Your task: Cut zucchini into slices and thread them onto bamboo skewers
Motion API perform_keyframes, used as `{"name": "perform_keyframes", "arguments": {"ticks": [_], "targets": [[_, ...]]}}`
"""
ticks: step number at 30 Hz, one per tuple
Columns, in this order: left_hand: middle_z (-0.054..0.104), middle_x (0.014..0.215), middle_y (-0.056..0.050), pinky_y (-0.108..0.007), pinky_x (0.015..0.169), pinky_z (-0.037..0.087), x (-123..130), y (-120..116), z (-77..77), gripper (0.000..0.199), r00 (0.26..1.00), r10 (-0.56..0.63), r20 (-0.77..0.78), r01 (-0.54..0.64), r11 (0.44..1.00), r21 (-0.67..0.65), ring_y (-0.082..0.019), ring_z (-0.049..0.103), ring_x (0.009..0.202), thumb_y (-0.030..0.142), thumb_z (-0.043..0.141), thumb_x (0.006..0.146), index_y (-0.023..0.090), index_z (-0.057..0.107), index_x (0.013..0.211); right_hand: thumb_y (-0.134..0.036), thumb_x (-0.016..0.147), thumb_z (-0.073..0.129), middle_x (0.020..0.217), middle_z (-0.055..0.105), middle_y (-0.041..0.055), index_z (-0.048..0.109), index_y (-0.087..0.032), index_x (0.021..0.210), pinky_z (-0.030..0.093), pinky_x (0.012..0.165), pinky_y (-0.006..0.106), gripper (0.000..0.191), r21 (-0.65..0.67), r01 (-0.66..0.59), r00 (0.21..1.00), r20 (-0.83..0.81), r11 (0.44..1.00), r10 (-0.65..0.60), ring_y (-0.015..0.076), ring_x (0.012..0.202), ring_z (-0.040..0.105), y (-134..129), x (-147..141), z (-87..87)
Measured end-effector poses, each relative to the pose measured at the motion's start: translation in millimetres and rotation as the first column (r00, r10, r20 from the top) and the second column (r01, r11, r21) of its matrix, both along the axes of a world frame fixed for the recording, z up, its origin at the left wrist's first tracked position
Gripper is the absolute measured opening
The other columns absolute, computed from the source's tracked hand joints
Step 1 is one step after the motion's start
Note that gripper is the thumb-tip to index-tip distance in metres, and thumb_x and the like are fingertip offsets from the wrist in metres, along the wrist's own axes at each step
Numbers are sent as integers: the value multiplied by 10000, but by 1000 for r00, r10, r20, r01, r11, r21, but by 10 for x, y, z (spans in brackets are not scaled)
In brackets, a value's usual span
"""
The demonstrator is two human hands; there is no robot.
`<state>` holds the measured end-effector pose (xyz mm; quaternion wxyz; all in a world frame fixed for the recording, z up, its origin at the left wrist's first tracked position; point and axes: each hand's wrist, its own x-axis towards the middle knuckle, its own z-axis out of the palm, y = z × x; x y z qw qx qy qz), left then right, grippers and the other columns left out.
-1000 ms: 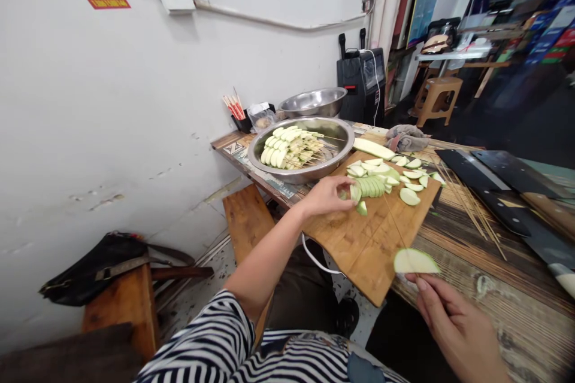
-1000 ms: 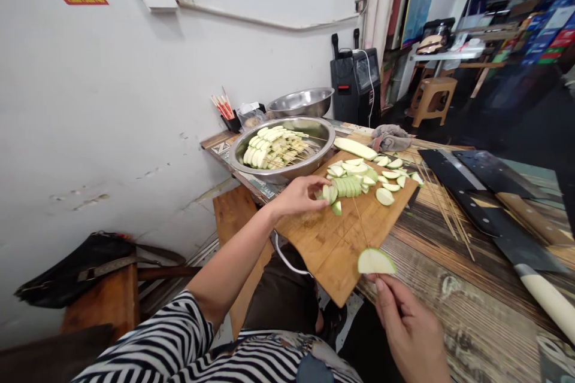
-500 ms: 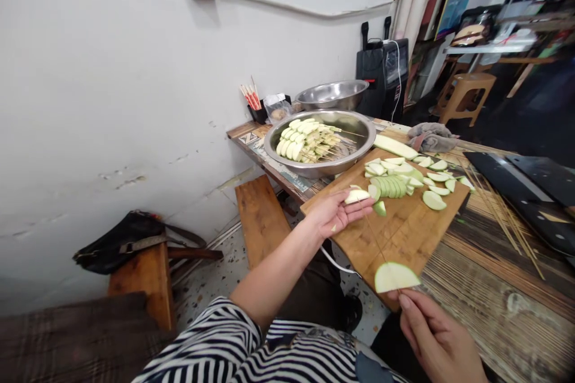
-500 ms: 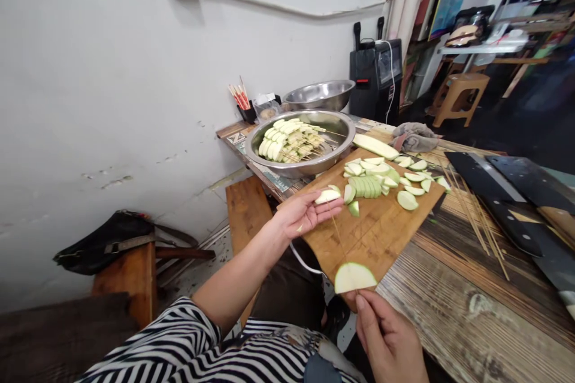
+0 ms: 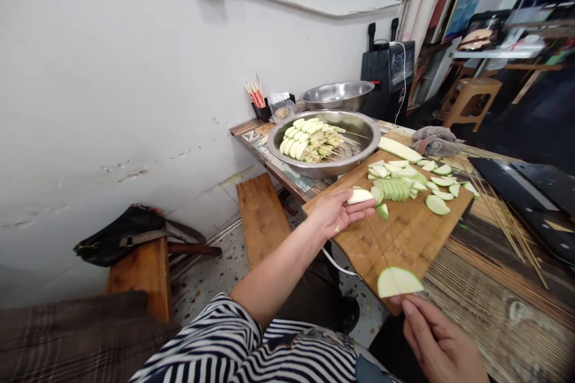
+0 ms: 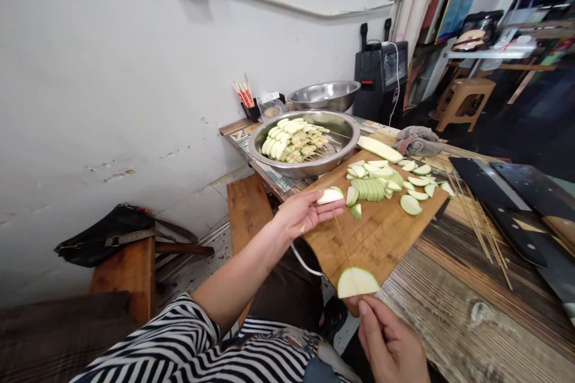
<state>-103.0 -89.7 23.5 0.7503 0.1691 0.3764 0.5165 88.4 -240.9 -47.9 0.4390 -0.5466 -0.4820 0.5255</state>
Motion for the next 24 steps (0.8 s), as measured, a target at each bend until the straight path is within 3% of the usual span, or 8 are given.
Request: {"name": "perform_keyframes", "arguments": {"ticks": [15, 24], "targets": [[679, 1010, -236, -503, 905, 518, 21, -69, 105, 225, 999, 10, -38, -9, 999, 40, -280, 707, 882, 99, 384, 945, 13, 584, 1002, -476, 816, 653, 532, 467, -22, 689, -177, 975, 367, 429, 185, 340, 3, -69, 989, 133, 998, 68, 115, 476, 413, -29, 142, -159], [698, 909, -189, -515, 887, 523, 64, -84, 117, 201, 999, -4, -51, 6, 999, 52, -266, 715, 822, 89, 397, 935, 35, 589, 961, -528, 795, 662, 510, 415, -39, 686, -166, 969, 327, 391, 182, 402, -95, -46, 999, 22, 994, 49, 101, 448, 371, -45, 104, -69]]}}
